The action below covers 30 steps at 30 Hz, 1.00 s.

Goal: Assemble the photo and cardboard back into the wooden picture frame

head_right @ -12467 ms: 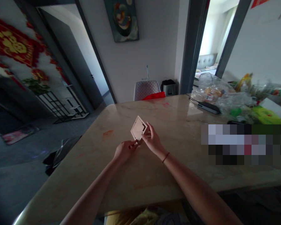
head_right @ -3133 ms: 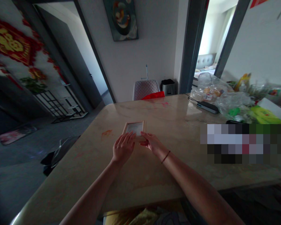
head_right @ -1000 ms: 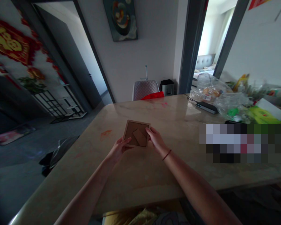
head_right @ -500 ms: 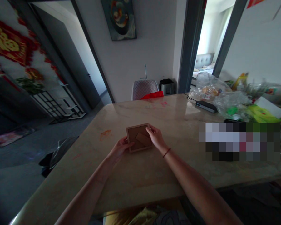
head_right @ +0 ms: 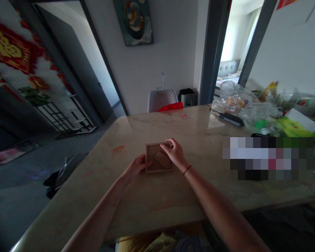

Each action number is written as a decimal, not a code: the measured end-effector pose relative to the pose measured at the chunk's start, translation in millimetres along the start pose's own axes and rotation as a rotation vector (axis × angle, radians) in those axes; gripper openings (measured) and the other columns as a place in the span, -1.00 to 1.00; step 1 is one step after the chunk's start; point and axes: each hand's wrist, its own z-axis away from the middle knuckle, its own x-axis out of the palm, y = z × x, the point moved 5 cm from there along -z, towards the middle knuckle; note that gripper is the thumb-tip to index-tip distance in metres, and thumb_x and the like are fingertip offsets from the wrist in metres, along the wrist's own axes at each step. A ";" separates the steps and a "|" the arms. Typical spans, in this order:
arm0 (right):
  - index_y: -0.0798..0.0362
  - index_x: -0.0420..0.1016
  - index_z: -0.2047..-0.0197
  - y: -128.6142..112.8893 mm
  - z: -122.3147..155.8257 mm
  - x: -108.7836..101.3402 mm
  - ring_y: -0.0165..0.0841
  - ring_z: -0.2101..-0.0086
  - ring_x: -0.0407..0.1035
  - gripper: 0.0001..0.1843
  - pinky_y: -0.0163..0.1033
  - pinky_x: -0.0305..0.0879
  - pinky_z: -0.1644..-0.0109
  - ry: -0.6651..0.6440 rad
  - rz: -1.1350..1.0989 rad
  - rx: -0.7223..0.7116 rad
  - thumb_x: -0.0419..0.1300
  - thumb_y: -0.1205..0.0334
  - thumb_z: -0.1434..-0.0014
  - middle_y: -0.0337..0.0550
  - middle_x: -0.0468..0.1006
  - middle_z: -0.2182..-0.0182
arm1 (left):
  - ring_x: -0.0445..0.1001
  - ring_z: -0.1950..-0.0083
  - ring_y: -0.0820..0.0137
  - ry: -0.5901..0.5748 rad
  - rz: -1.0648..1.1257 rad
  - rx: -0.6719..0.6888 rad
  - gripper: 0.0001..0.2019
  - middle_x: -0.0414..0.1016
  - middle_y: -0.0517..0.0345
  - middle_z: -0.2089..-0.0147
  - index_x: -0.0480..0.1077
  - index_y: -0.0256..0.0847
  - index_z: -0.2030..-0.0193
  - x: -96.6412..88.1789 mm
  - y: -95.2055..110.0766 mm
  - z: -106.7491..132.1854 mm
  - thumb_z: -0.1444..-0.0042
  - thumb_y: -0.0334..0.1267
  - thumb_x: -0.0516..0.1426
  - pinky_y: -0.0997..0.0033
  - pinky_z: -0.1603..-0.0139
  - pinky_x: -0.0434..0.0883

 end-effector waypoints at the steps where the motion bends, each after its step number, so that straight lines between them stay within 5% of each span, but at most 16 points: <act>1: 0.04 0.43 0.32 -1.9 -0.5 -1.9 -0.29 0.34 0.40 -0.69 -0.21 0.30 0.25 0.012 0.033 -0.028 0.21 -0.03 0.01 -0.10 0.54 0.33 | 0.48 0.07 0.20 -0.001 -0.011 0.002 -0.49 0.54 -0.04 0.11 0.39 -0.28 0.09 -0.1 -0.1 0.0 0.25 -0.24 0.35 0.25 0.05 0.39; 7: 0.02 0.45 0.30 -15.2 -0.4 -6.0 -0.32 0.34 0.40 -0.77 -0.25 0.28 0.25 -0.053 0.290 -0.270 0.12 0.04 -0.13 -0.10 0.54 0.33 | 0.48 0.08 0.22 -0.012 -0.062 0.019 -0.52 0.52 -0.06 0.08 0.42 -0.30 0.14 -0.5 1.1 0.8 0.26 -0.24 0.35 0.26 0.04 0.38; 14: 0.01 0.42 0.36 -26.6 3.1 -6.4 -0.33 0.35 0.39 -0.78 -0.26 0.22 0.25 -0.058 0.541 -0.380 0.04 0.11 -0.21 -0.12 0.53 0.38 | 0.48 0.09 0.21 -0.010 -0.108 0.039 -0.52 0.54 -0.04 0.12 0.41 -0.30 0.11 -1.0 1.3 0.0 0.23 -0.22 0.33 0.27 0.07 0.39; 22: 0.01 0.42 0.33 -24.0 3.5 -6.4 -0.31 0.32 0.39 -0.78 -0.24 0.28 0.21 -0.016 0.413 -0.285 0.07 0.06 -0.18 -0.14 0.52 0.38 | 0.49 0.10 0.22 0.007 -0.050 0.017 -0.49 0.53 -0.06 0.09 0.41 -0.30 0.10 -0.5 1.0 0.6 0.26 -0.24 0.34 0.28 0.08 0.40; 27: 0.04 0.39 0.08 -31.7 7.3 -4.7 -0.19 0.06 0.32 -0.65 -0.04 0.22 -0.04 0.018 0.381 -0.365 0.13 0.04 -0.12 0.02 0.47 0.12 | 0.50 0.11 0.22 0.081 -0.003 0.021 -0.47 0.55 -0.03 0.12 0.40 -0.28 0.09 -5.0 0.7 -1.2 0.29 -0.26 0.35 0.28 0.09 0.40; 30: 0.01 0.43 0.15 -37.7 13.0 1.4 -0.17 0.01 0.28 -0.70 0.03 0.18 -0.08 -0.045 0.385 -0.422 0.16 0.04 -0.08 0.03 0.44 0.06 | 0.52 0.18 0.23 0.139 0.012 0.025 -0.46 0.56 -0.01 0.16 0.40 -0.27 0.09 -13.1 0.3 -2.8 0.30 -0.23 0.36 0.27 0.12 0.41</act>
